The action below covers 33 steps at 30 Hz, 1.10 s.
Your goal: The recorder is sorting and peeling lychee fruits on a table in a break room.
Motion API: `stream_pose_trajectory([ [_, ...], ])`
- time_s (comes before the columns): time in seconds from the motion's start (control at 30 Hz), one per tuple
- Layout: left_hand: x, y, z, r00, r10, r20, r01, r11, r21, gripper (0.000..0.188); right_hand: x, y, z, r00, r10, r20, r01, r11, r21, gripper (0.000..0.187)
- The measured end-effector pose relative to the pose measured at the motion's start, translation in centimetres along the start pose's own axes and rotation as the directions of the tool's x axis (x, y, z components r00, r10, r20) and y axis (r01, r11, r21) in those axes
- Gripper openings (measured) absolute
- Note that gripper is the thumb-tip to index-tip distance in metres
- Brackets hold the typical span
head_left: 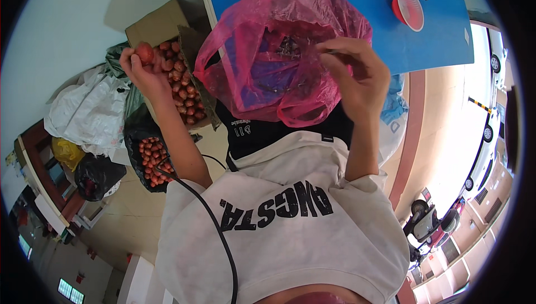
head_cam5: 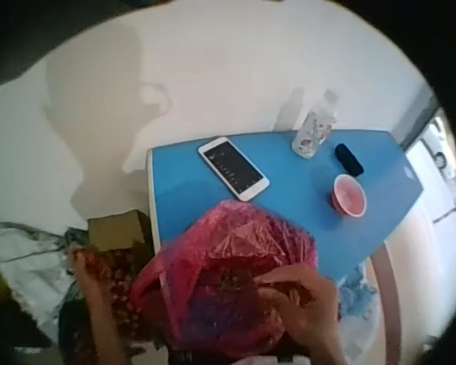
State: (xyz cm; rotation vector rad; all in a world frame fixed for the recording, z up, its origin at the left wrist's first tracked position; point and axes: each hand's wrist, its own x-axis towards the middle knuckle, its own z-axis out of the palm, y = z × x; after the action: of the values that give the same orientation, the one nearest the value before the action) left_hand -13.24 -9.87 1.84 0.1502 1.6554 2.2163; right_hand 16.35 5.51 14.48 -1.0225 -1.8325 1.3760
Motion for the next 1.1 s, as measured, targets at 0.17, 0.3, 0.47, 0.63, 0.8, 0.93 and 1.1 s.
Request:
stream_pose_trajectory([
  [0.17,-3.4,3.9,4.1,0.919,0.256,0.299,-0.289,0.955,0.071,0.034,0.7,0.3,-6.2,0.954,-0.198,-0.225,0.177,0.978,-0.106,0.015],
  [0.3,-8.5,6.2,9.1,0.769,0.414,0.487,-0.584,0.764,0.274,0.053,1.8,-1.8,-10.7,0.912,-0.120,-0.392,0.044,0.979,-0.199,0.012],
  [0.47,-12.9,7.8,13.0,0.606,0.369,0.705,-0.723,0.626,0.294,0.048,5.0,0.8,-17.7,0.866,-0.222,-0.448,0.016,0.908,-0.420,0.016],
  [0.63,-17.5,8.4,14.9,0.607,0.308,0.732,-0.683,0.673,0.284,0.048,7.4,2.5,-23.1,0.855,-0.329,-0.400,-0.015,0.755,-0.655,0.012],
  [0.8,-20.1,7.9,14.8,0.699,0.246,0.672,-0.549,0.786,0.284,0.051,9.0,4.9,-25.6,0.852,-0.444,-0.277,-0.009,0.517,-0.856,0.010],
  [0.93,-21.1,7.8,14.8,0.705,0.214,0.677,-0.542,0.777,0.319,0.055,9.5,5.8,-26.0,0.812,-0.575,-0.099,0.076,0.272,-0.959,0.010],
  [1.1,-21.3,7.6,14.8,0.728,0.121,0.675,-0.436,0.841,0.319,0.054,9.0,4.0,-25.2,0.794,-0.599,-0.104,0.049,0.234,-0.971,0.005],
])
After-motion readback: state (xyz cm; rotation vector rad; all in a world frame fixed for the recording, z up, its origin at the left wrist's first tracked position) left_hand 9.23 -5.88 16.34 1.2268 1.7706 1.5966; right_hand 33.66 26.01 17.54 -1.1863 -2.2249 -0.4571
